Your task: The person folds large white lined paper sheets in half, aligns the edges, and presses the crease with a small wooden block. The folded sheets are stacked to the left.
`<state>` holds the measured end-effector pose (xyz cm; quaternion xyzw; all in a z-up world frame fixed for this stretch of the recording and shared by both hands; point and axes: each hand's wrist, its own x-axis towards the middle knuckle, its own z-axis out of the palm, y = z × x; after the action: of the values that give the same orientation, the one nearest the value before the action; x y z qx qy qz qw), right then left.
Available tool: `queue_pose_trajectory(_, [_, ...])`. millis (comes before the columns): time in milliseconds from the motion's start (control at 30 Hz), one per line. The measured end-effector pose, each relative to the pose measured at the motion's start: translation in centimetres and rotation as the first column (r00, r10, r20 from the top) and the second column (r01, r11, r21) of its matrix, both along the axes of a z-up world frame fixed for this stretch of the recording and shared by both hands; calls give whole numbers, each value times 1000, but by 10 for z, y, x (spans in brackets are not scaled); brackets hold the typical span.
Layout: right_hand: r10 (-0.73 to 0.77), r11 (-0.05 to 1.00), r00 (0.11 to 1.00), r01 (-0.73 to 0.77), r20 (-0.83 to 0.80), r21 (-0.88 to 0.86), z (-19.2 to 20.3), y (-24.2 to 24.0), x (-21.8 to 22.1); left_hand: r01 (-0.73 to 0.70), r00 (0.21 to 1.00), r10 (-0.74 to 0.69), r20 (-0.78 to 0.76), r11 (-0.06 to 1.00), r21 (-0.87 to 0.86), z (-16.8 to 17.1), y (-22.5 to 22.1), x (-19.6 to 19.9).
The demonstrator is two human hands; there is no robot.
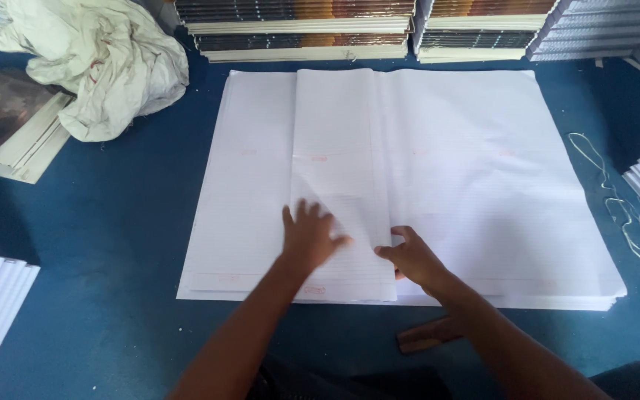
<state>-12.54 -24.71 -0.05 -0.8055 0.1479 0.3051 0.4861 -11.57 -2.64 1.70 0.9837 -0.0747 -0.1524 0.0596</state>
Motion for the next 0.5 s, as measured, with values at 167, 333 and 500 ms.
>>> queue_pose_trajectory(167, [-105, 896, 983, 159, -150, 414, 2, 4, 12, 174, 975, -199, -98, 960, -219, 48, -21, -58])
queue_pose_trajectory(333, [-130, 838, 982, 181, -135, 514, 19, 10, 17, 235, 922, -199, 333, 969, -71, 66, -24, -89])
queue_pose_trajectory(500, [-188, 761, 975, 223, -122, 609, 53, 20, 28, 239, 747, -102, 657, 963, -122, 84, -9, -85])
